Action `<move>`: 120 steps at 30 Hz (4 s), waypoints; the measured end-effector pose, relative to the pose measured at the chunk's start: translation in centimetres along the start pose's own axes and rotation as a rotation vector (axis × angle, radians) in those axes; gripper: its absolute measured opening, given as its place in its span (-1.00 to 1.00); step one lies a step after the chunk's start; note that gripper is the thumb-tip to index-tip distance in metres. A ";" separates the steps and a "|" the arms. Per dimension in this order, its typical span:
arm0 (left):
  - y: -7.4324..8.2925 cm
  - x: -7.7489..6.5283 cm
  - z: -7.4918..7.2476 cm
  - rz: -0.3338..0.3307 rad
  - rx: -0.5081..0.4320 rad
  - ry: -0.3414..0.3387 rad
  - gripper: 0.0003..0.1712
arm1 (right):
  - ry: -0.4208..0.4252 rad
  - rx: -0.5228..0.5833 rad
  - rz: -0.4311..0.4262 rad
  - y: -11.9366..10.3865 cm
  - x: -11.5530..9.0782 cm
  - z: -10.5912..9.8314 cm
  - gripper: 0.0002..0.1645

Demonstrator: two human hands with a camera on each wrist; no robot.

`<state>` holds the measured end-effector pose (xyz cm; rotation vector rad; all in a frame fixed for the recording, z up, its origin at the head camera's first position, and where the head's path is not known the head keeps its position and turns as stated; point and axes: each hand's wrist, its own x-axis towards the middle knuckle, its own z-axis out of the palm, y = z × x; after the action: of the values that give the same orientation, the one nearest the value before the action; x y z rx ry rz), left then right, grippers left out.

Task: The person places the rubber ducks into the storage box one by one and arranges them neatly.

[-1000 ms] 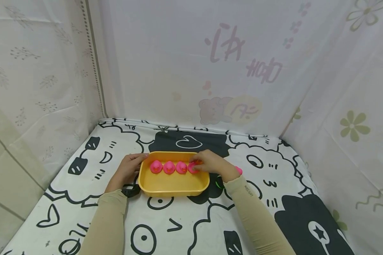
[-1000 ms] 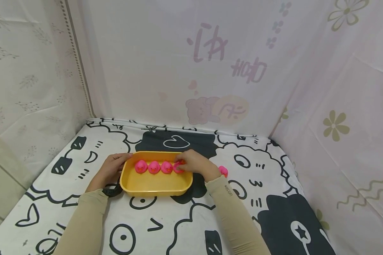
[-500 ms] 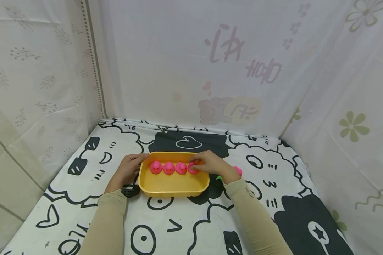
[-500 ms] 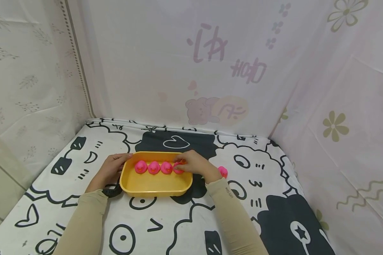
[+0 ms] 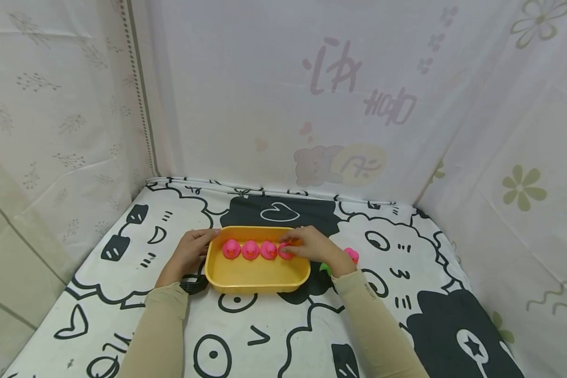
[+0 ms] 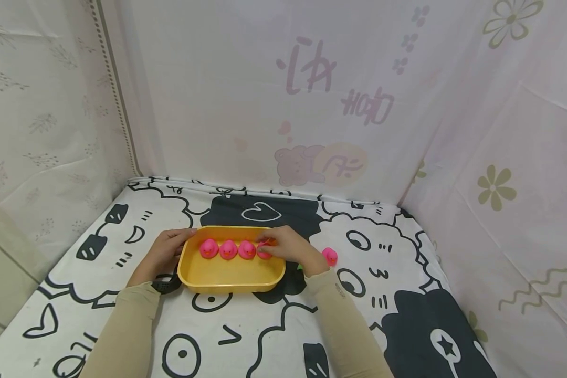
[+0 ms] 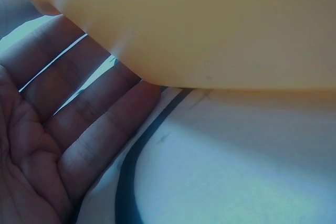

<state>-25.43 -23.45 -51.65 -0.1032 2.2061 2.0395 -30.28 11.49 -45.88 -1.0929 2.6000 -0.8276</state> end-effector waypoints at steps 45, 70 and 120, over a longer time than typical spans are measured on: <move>-0.2 0.2 0.1 -0.013 -0.008 0.004 -0.24 | 0.248 0.078 0.057 3.3 -7.0 -3.1 -0.62; -0.2 0.3 -0.1 -0.039 0.022 0.018 -0.18 | 0.062 0.088 0.337 7.1 -9.4 -4.1 -0.67; 0.3 -0.1 0.0 -0.034 0.026 0.008 -0.18 | 0.084 0.091 0.349 7.8 -9.6 -4.0 -0.68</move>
<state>-25.33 -23.45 -51.32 -0.1460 2.2190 1.9961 -29.68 24.33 -47.32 -0.5655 2.6784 -0.9114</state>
